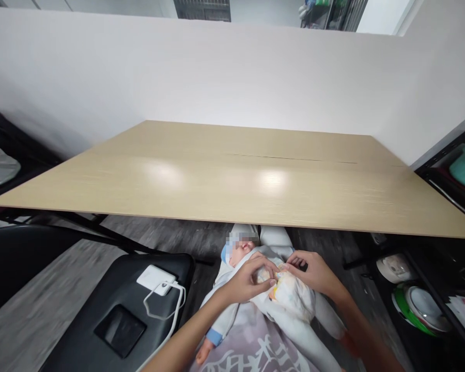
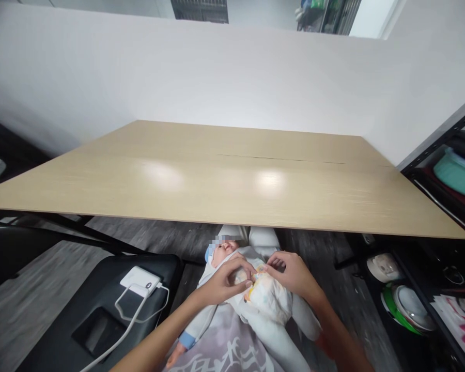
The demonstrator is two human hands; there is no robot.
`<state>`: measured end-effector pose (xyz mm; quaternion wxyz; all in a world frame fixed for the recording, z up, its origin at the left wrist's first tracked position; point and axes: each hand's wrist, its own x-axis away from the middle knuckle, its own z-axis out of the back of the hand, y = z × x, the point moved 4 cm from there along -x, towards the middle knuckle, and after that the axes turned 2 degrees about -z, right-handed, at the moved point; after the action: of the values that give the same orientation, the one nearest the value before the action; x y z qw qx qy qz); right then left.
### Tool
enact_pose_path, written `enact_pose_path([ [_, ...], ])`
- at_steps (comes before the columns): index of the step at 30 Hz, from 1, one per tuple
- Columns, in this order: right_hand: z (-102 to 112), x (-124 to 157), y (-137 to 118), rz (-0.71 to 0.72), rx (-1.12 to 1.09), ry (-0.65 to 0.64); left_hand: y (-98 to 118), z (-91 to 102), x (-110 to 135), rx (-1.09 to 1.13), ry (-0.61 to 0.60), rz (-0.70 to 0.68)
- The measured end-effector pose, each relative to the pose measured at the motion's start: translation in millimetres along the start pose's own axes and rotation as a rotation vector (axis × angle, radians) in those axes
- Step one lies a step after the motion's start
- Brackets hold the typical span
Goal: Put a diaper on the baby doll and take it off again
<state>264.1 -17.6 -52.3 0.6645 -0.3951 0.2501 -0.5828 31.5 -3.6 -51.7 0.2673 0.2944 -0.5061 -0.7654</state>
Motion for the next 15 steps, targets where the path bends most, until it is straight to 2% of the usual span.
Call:
enact_pose_path([
  [5, -3, -1, -9, 0.05, 0.104, 0.021, -5, 5.5, 3, 0.141, 0.031, 0.062],
  [8, 3, -7, 5, 0.033, 0.093, 0.042, 0, 16.8, 15, 0.276, 0.006, 0.143],
  [11, 16, -16, 41, -0.073, 0.012, 0.063, 14, 28.8, 34, 0.333, -0.155, 0.218],
  [13, 24, -21, 66, -0.138, -0.016, 0.097, 25, 35.6, 45, 0.299, -0.284, 0.226],
  [15, 27, -22, 79, -0.167, -0.012, 0.142, 34, 40.8, 49, 0.241, -0.393, 0.206],
])
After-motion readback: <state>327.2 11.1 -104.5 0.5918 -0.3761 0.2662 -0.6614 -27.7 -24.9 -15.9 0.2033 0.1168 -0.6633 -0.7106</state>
